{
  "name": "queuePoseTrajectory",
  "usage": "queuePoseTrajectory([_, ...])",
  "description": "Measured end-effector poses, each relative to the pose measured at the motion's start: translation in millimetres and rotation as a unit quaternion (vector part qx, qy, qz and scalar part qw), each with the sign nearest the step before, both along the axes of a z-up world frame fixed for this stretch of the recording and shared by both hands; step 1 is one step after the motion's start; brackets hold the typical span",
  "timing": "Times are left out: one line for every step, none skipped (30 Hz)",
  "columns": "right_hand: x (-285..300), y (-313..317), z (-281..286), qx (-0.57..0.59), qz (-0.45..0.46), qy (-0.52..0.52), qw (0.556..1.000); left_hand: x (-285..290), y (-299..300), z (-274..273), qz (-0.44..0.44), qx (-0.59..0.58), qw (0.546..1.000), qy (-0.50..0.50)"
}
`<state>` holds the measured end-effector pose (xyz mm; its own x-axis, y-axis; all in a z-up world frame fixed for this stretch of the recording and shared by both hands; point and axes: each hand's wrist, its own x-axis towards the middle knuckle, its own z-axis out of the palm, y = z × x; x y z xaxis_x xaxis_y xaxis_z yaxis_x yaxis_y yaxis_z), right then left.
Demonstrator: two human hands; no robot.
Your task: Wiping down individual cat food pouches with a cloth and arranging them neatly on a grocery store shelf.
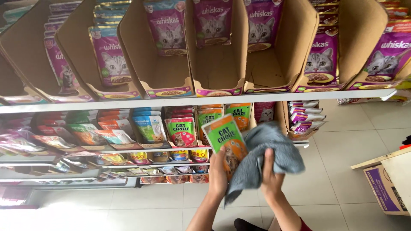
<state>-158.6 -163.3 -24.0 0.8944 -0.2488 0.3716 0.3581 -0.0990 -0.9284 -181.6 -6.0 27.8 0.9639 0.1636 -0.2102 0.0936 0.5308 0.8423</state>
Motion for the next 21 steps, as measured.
queuePoseTrajectory([-5,-1,-18,0.000,0.001,0.003,1.000,3,1,-8,0.001,0.000,1.000,0.003])
queuePoseTrajectory([-11,-2,-36,-0.052,0.032,0.027,0.998,7,2,-16,0.004,0.030,0.999,-0.015])
queuePoseTrajectory([-16,-4,-53,-0.104,0.061,0.050,0.991,11,2,-24,0.003,0.059,0.998,-0.034])
queuePoseTrajectory([-24,9,-27,-0.103,0.059,0.053,0.991,6,-5,-40,0.001,0.059,0.998,-0.031])
queuePoseTrajectory([-28,21,0,-0.128,0.086,-0.026,0.988,5,-13,-55,-0.035,0.114,0.993,-0.019])
queuePoseTrajectory([-31,33,28,-0.153,0.114,-0.104,0.976,3,-20,-70,-0.071,0.168,0.983,-0.007])
queuePoseTrajectory([-21,23,14,-0.153,0.113,-0.103,0.976,-2,-26,-67,-0.072,0.168,0.983,-0.007])
queuePoseTrajectory([-10,14,0,-0.069,0.118,-0.035,0.990,-7,-31,-65,-0.119,0.182,0.975,-0.044])
queuePoseTrajectory([1,5,-14,0.015,0.125,0.034,0.991,-13,-35,-62,-0.161,0.197,0.964,-0.081])
queuePoseTrajectory([9,-5,-17,0.016,0.127,0.035,0.991,-17,-38,-48,-0.160,0.197,0.964,-0.079])
queuePoseTrajectory([16,-15,-20,0.079,0.091,0.100,0.988,-23,-42,-34,-0.180,0.183,0.962,-0.094])
queuePoseTrajectory([22,-26,-23,0.141,0.056,0.165,0.974,-28,-46,-20,-0.201,0.169,0.959,-0.108])
queuePoseTrajectory([28,-32,-21,0.141,0.055,0.163,0.975,-28,-45,-12,-0.201,0.169,0.959,-0.110])
queuePoseTrajectory([34,-39,-18,0.120,0.008,0.140,0.983,-28,-44,-5,-0.215,0.206,0.949,-0.104])
queuePoseTrajectory([37,-47,-16,0.097,-0.041,0.119,0.987,-31,-44,2,-0.229,0.242,0.938,-0.096])
queuePoseTrajectory([43,-57,-23,0.096,-0.043,0.120,0.987,-24,-44,-10,-0.231,0.240,0.938,-0.096])
queuePoseTrajectory([48,-65,-30,0.106,-0.071,0.119,0.985,-17,-43,-22,-0.208,0.297,0.918,-0.162])
queuePoseTrajectory([53,-73,-37,0.117,-0.099,0.119,0.981,-10,-42,-34,-0.183,0.352,0.889,-0.227])
queuePoseTrajectory([55,-77,-38,0.117,-0.100,0.120,0.981,0,-34,-31,-0.185,0.352,0.889,-0.227])
queuePoseTrajectory([58,-81,-39,0.215,-0.094,0.085,0.968,10,-26,-27,-0.195,0.388,0.881,-0.189])
queuePoseTrajectory([60,-86,-40,0.310,-0.088,0.048,0.945,21,-19,-23,-0.205,0.422,0.870,-0.152])
